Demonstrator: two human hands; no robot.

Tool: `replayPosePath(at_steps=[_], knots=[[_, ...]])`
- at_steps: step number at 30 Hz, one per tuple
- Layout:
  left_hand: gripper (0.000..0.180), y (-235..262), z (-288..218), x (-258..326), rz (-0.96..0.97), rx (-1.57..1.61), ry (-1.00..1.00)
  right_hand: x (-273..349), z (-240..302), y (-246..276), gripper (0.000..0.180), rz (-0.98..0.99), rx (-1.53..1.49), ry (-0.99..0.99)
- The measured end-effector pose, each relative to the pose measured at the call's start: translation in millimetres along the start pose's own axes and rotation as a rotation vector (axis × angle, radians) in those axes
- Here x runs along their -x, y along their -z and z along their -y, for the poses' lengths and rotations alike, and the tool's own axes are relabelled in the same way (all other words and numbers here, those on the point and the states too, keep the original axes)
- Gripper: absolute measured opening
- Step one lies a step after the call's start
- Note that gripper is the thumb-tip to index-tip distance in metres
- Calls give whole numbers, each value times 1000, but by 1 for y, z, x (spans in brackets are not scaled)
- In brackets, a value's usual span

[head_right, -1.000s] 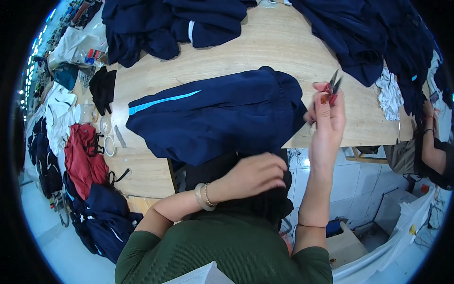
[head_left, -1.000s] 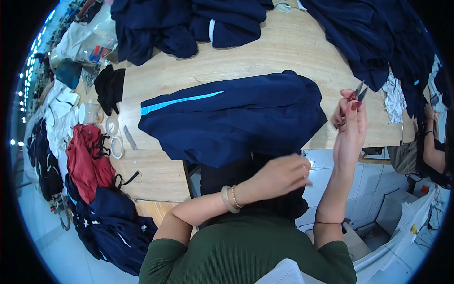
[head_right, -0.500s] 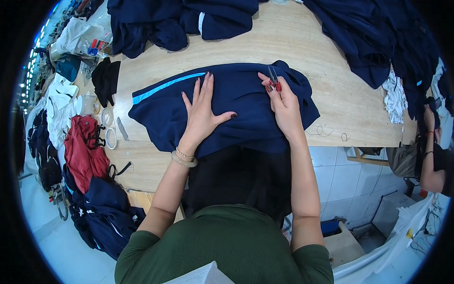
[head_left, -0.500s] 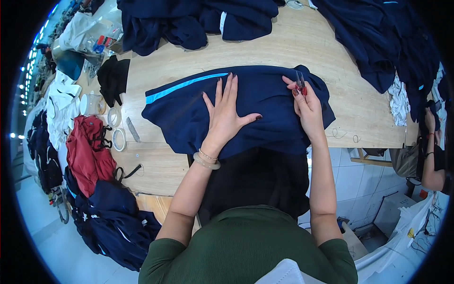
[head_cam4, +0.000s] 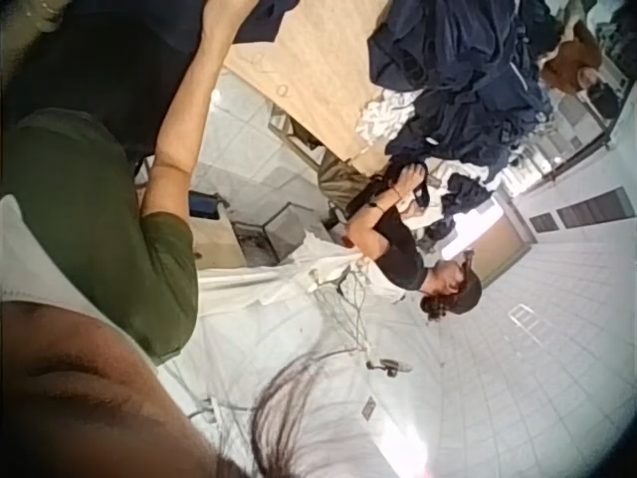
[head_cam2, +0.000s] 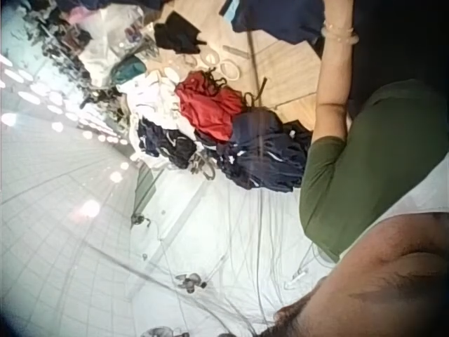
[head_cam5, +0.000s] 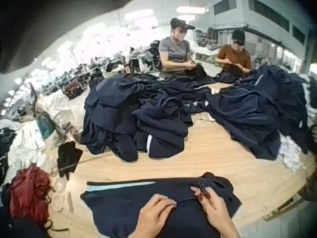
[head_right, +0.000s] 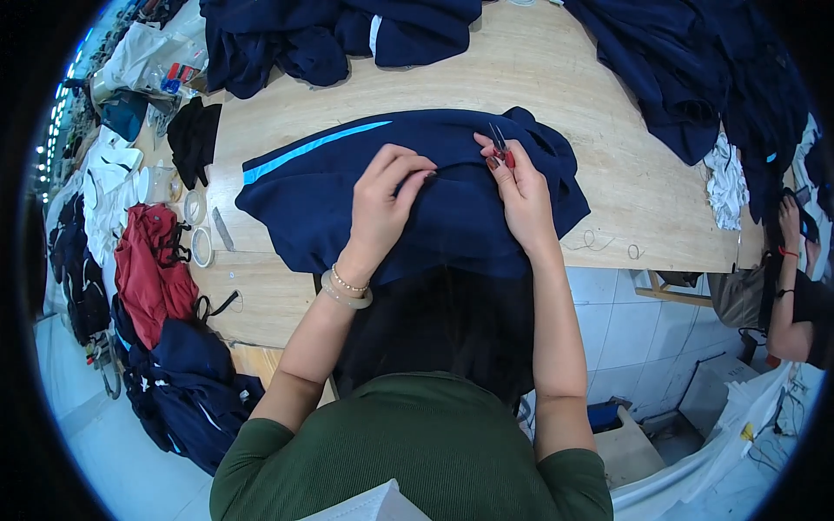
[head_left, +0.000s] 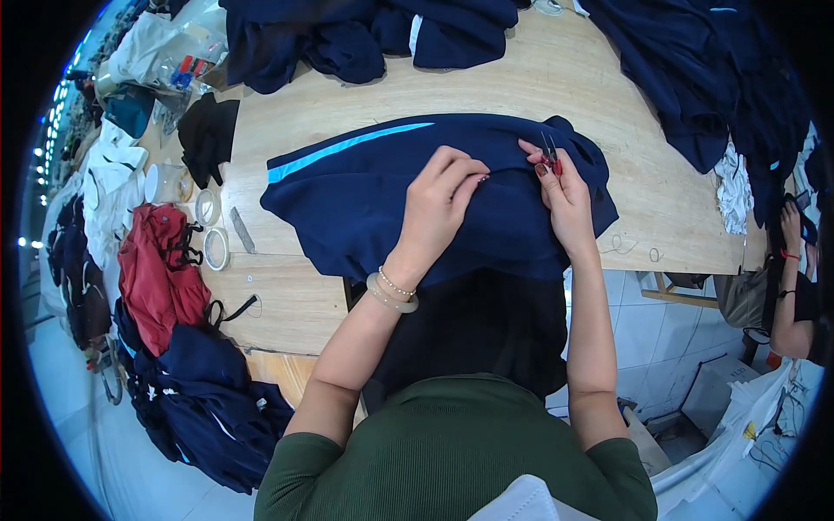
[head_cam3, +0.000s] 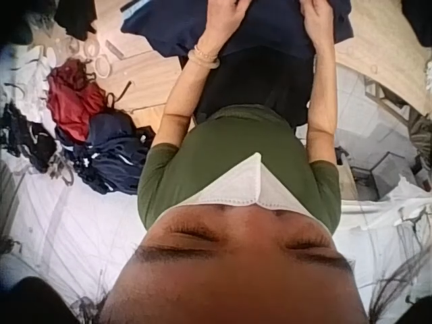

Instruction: Trimming loose threads from navy blue garments using thread nippers at a factory workbench.

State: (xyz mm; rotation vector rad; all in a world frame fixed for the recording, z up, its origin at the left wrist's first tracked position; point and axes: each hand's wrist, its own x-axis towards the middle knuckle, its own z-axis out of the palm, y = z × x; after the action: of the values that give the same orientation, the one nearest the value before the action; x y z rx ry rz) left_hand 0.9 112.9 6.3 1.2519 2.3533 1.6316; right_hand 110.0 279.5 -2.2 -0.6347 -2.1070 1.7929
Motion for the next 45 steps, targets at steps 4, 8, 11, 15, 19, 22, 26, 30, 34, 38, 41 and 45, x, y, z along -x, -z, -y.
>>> replayPosePath(at_steps=[4, 8, 11, 15, 19, 22, 26, 30, 34, 38, 41, 45], knots=[[16, -7, 2, 3, 112, -110, 37, 0, -1, -1, 17, 2, -31, 13], [21, -5, 5, 5, 206, -149, 161, 0, 2, -1, 17, -9, -33, 18], [26, -5, 9, 7, 233, -119, 185, 0, 1, 1, 18, -1, -30, 14], [26, -4, 6, 6, 216, -73, 228, -1, 0, 1, 18, 3, -23, 5], [23, -5, 6, 4, 230, -112, 260, -1, 1, 0, 18, -4, -9, 24], [22, -4, 5, 3, 262, -134, 269, -1, 0, 0, 18, -8, -13, 23], [21, -7, 5, 5, 236, -173, 278, 0, 2, -1, 18, -8, -3, 21], [19, -11, 6, 6, 207, -223, 255, -1, 2, -1, 19, -5, 1, 14], [17, -11, 0, 2, 218, -278, 261, -1, 1, -1, 18, -10, -3, 24], [15, -11, 3, -3, 311, -348, 213, -1, 2, -2, 18, -10, -1, 27], [13, -7, 4, -16, 405, -349, 281, -1, 1, -2, 17, -15, -4, 20], [5, 11, 19, -28, 446, 135, 544, 0, 0, 1, 17, 2, -33, 7]])
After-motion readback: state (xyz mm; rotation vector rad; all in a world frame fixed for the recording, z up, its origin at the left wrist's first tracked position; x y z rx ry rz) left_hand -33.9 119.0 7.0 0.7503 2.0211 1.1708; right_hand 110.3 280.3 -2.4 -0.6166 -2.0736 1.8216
